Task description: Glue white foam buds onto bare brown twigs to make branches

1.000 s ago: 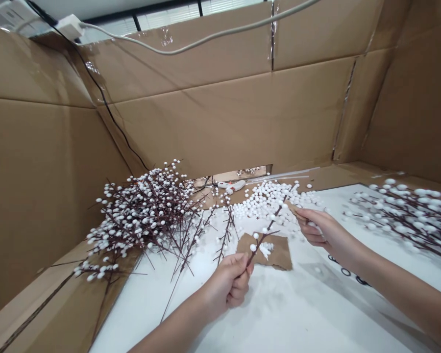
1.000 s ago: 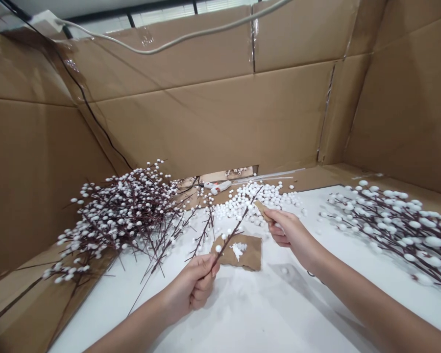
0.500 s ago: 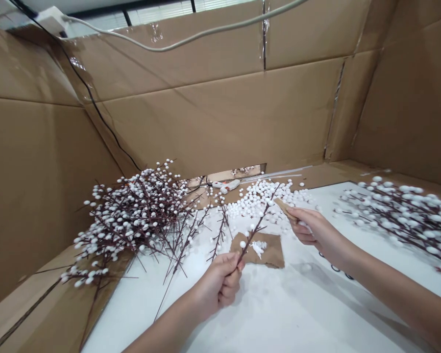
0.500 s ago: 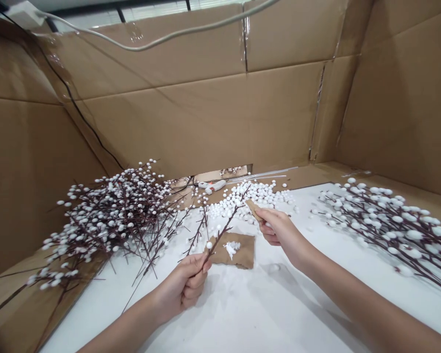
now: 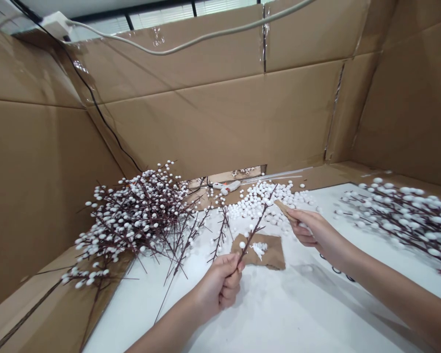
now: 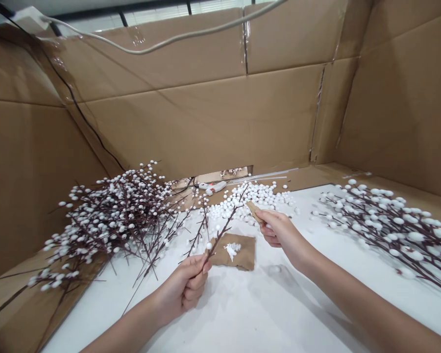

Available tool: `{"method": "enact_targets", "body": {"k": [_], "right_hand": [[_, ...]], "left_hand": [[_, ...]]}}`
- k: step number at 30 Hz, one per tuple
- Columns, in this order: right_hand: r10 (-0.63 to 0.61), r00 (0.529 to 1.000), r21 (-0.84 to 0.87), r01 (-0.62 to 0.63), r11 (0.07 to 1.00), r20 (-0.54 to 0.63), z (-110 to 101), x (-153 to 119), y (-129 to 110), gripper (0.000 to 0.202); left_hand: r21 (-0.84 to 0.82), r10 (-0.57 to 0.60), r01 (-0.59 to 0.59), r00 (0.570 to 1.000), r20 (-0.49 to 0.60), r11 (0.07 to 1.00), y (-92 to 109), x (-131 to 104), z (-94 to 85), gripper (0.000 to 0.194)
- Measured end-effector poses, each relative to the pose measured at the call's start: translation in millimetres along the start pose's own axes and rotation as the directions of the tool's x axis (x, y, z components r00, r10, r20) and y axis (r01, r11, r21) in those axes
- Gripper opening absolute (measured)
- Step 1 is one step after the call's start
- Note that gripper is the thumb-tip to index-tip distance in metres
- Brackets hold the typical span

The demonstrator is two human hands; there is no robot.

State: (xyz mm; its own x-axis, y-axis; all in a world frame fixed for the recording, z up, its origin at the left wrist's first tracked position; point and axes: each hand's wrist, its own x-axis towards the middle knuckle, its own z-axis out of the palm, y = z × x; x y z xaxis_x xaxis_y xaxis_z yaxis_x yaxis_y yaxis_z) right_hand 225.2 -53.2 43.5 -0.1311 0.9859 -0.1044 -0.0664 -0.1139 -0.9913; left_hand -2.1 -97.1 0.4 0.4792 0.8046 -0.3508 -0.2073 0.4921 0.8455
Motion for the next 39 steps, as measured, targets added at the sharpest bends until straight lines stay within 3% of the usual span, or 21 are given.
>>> {"method": "enact_targets", "body": {"k": [23, 39], "right_hand": [[0.002, 1.000, 0.017, -0.002, 1.000, -0.004, -0.6, 1.0, 1.5, 0.036], [0.006, 1.000, 0.005, -0.006, 1.000, -0.025, 0.0, -1.3, -0.6, 0.034]], "left_hand": [[0.053, 0.022, -0.017, 0.995, -0.094, 0.998, -0.6, 0.1, 6.9, 0.046], [0.034, 0.013, -0.010, 0.995, -0.102, 0.999, 2.4, -1.7, 8.2, 0.048]]}}
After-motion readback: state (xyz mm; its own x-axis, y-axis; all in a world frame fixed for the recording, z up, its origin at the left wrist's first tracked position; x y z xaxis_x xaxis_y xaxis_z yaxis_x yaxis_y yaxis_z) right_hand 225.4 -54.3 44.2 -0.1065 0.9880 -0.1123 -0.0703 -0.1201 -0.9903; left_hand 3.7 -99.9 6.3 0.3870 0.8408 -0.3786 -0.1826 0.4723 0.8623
